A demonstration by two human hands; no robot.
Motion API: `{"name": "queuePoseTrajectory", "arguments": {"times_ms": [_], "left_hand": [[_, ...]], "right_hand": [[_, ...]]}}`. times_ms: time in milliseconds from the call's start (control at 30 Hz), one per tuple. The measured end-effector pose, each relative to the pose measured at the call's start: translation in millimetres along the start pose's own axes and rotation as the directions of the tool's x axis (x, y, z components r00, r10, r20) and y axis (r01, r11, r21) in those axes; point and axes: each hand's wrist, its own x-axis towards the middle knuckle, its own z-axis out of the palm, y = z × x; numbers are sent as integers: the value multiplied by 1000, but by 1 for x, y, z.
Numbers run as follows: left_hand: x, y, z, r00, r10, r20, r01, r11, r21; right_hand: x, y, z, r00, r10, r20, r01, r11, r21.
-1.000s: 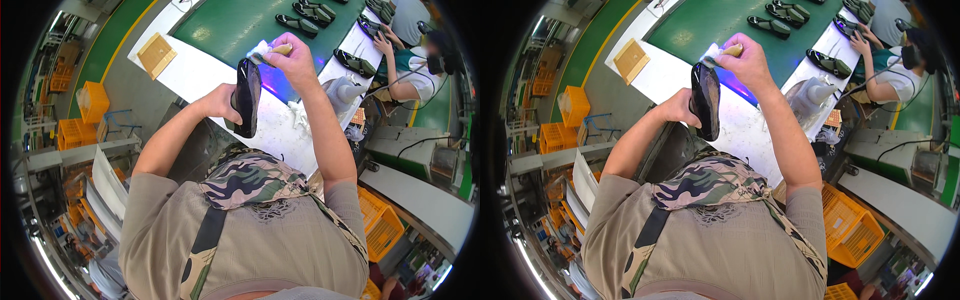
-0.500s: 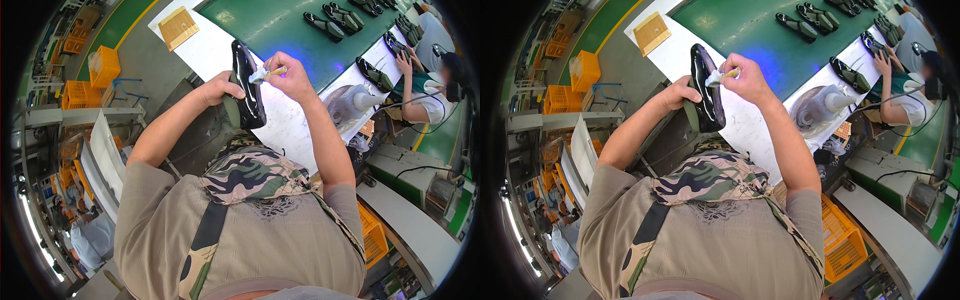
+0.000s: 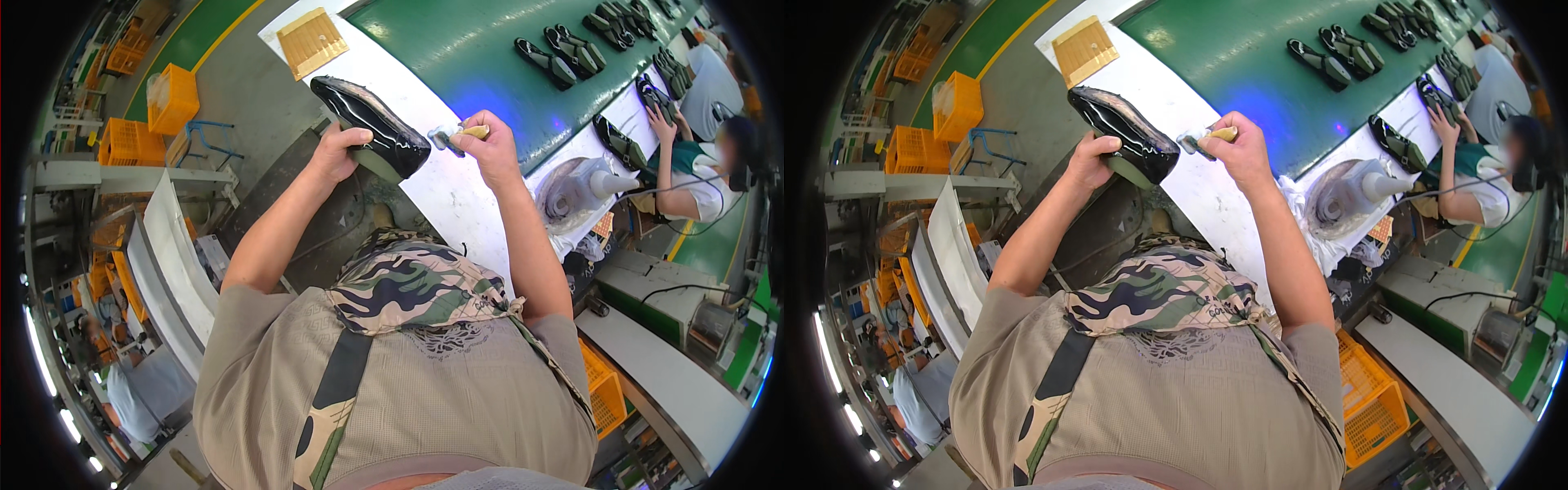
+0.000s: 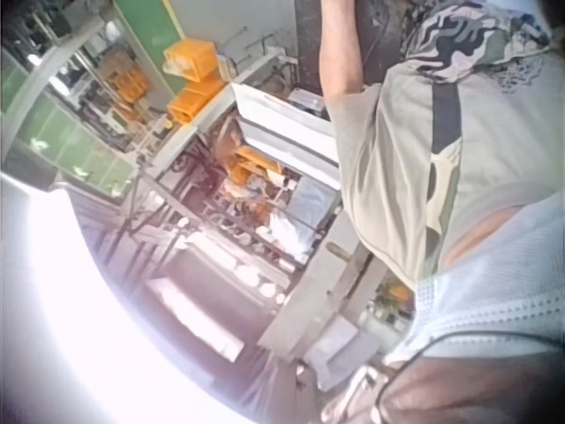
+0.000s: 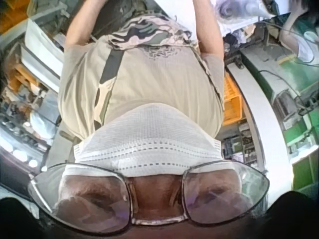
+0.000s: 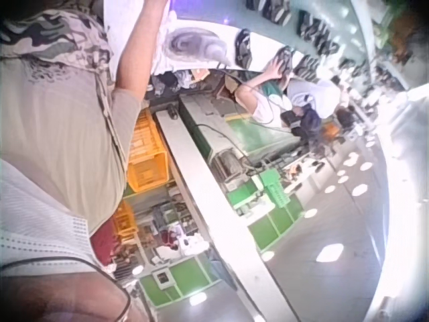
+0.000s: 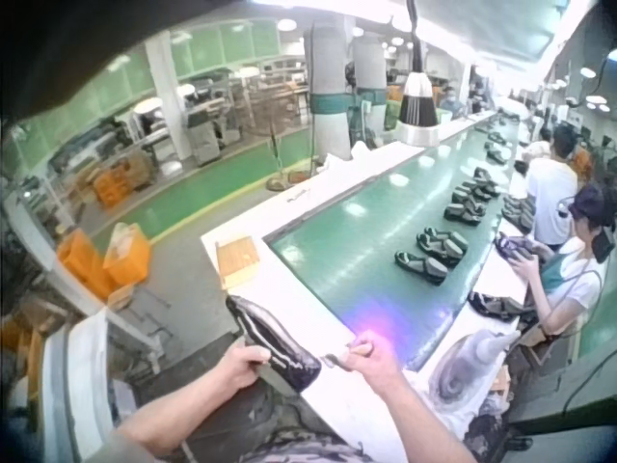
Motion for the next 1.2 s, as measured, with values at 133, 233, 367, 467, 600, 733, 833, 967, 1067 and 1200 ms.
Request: {"name": "queuePoseTrajectory", "arguments": {"times_ms": [133,233,367,467,600,733,833,967,1067,1200], "left_hand": [[-19,12,-7,970,221,-97,-210,971,115],[-39,20,-24,928,345,-144,-297,914,276],[-62,26,-41,823,548,-147,-354,699,621],[-77,25,-52,734,659,-163,-384,601,701],[-104,48,-60,722,673,-163,-372,575,729],[-145,123,-57,648,739,-184,-406,541,737],[-189,203,-40,557,799,-225,-427,508,748],[-249,294,-41,303,933,-196,-417,315,853],[-290,333,-49,295,942,-161,-256,241,936],[-342,316,-127,59,990,-132,177,119,977]], "right_hand": [[11,6,37,995,59,-77,-52,995,87],[21,10,74,994,71,-87,-59,989,134],[38,15,122,984,166,-67,-160,983,87],[53,17,155,980,200,22,-201,975,92],[63,4,181,977,182,110,-205,941,267],[66,8,175,978,180,110,-206,927,315],[65,31,166,966,227,127,-256,916,307],[58,50,171,937,319,139,-346,899,268],[57,60,169,936,321,142,-348,897,272],[62,77,166,918,345,195,-389,878,279]]}}
